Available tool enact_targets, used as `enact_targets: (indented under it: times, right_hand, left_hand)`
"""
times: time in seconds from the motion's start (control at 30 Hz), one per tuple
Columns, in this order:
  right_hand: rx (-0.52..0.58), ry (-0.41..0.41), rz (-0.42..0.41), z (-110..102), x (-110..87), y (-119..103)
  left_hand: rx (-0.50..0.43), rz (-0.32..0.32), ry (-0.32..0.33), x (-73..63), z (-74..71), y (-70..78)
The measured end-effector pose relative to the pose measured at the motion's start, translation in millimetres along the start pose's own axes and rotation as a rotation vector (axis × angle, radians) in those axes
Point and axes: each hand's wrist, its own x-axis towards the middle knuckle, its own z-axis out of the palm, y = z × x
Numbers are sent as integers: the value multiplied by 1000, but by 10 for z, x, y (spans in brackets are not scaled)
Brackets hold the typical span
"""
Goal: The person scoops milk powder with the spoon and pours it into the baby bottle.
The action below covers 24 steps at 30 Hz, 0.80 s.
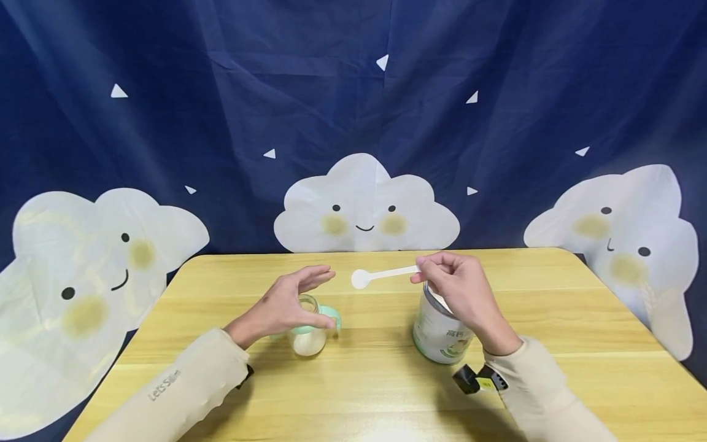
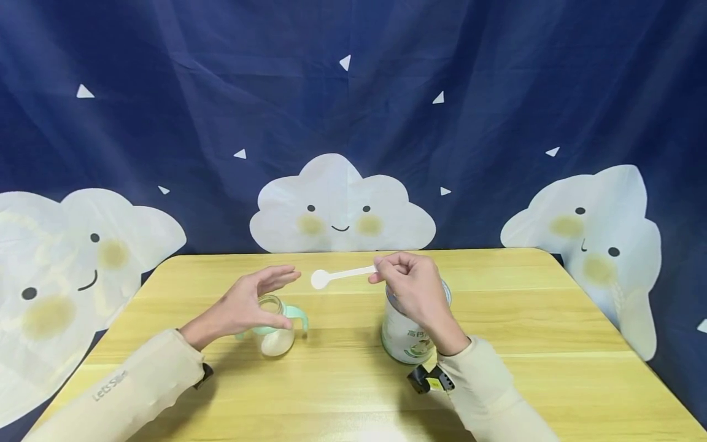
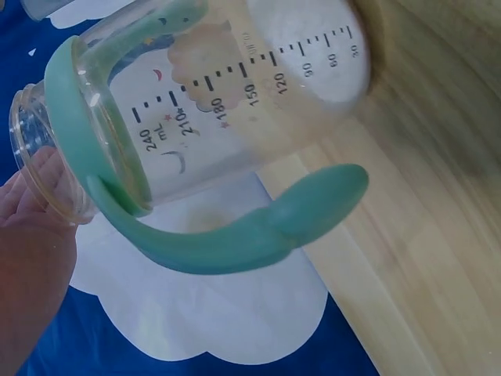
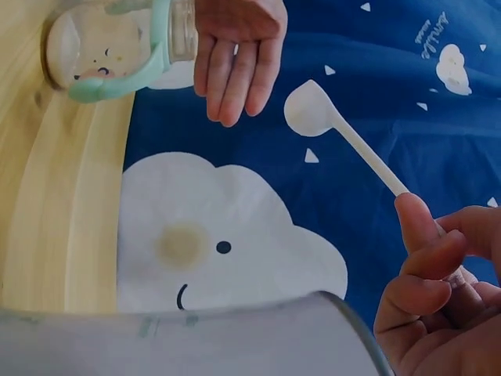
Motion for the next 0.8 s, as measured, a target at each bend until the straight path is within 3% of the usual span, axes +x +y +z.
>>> enact_targets:
  times: [0.43,0.8]
  right_hand:
    - [-18,23,33,-188,-30,46]
    - [-23,35,9,-347,-53,131]
  left_hand:
    - [-10,-18,3,72,84,81]
    - [-12,-37,32,158,196,172]
